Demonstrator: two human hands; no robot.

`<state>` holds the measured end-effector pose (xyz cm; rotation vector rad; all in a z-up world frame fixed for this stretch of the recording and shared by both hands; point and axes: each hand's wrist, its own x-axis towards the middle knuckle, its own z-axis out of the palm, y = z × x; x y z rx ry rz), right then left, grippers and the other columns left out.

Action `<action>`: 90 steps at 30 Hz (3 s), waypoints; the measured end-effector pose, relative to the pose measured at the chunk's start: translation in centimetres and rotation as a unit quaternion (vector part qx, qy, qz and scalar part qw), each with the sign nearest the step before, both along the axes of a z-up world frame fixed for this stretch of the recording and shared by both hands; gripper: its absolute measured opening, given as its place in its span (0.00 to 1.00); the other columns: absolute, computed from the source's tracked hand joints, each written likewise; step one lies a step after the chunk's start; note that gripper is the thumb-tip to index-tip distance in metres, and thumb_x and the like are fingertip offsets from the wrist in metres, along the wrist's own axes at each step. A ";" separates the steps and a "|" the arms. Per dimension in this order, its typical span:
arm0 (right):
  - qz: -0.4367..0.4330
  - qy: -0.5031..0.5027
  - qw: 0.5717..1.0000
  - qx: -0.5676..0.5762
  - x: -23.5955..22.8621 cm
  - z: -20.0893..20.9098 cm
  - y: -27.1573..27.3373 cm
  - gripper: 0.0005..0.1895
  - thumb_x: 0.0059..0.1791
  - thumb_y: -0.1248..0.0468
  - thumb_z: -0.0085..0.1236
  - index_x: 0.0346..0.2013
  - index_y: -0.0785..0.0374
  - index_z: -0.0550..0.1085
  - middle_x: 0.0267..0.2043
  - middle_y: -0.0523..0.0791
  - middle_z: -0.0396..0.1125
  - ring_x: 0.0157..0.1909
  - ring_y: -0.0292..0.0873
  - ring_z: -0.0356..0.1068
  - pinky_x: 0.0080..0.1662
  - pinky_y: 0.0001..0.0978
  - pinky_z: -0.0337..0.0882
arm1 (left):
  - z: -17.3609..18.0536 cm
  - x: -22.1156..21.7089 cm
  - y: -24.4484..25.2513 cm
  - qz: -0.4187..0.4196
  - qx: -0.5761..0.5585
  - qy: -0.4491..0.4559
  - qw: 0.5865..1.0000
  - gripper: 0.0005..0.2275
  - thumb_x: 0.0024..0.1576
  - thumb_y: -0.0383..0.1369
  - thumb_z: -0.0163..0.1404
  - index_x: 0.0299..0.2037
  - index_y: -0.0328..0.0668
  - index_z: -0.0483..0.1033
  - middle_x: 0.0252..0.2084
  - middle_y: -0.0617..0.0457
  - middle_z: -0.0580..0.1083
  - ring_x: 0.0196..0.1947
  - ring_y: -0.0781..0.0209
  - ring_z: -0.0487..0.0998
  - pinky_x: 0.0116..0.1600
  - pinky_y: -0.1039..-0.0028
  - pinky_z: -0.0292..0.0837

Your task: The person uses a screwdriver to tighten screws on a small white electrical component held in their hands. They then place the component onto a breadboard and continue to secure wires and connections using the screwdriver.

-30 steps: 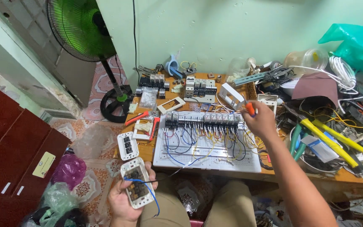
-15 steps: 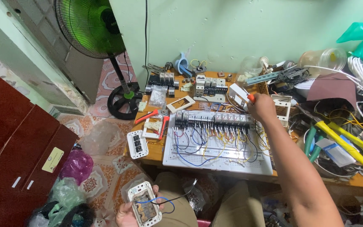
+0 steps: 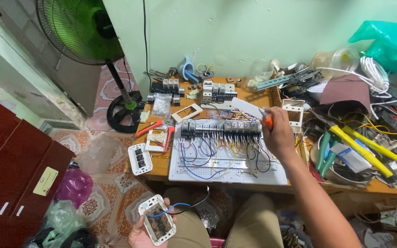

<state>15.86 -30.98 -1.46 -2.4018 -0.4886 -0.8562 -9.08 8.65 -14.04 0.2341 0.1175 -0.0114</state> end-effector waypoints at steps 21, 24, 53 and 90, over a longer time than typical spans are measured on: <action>-0.054 0.085 0.993 0.066 4.0 -1.0 -1.2 0.11 0.53 0.70 0.55 0.50 0.65 0.68 0.45 0.53 0.67 0.43 0.53 0.68 0.46 0.46 0.69 | -0.6 -1.9 -1.5 -0.085 -0.019 -0.009 0.996 0.34 0.59 0.40 0.55 0.70 0.29 0.55 0.64 0.35 0.63 0.56 0.41 0.68 0.59 0.57 0.71; -0.052 0.079 0.994 0.062 5.7 -0.9 -1.9 0.12 0.57 0.63 0.52 0.53 0.66 0.70 0.49 0.56 0.69 0.45 0.59 0.69 0.45 0.52 0.67 | 1.1 -1.7 -1.1 -0.137 0.025 -0.058 0.989 0.32 0.58 0.43 0.56 0.63 0.26 0.56 0.54 0.36 0.63 0.56 0.48 0.69 0.61 0.63 0.68; 0.126 -0.100 0.983 0.092 -17.7 -1.4 5.2 0.12 0.52 0.75 0.57 0.50 0.68 0.72 0.55 0.57 0.71 0.58 0.53 0.75 0.63 0.40 0.76 | 26.9 5.1 -5.7 0.058 0.228 -0.367 0.900 0.34 0.61 0.46 0.71 0.65 0.46 0.59 0.54 0.39 0.62 0.40 0.49 0.75 0.46 0.66 0.76; 0.152 -0.045 0.982 0.101 -24.8 -4.0 6.8 0.10 0.50 0.72 0.58 0.46 0.69 0.74 0.50 0.57 0.74 0.51 0.51 0.80 0.52 0.35 0.83 | 13.7 2.3 -4.1 -0.188 0.561 -0.146 0.793 0.26 0.38 0.48 0.58 0.45 0.43 0.81 0.69 0.43 0.63 0.64 0.58 0.68 0.58 0.67 0.67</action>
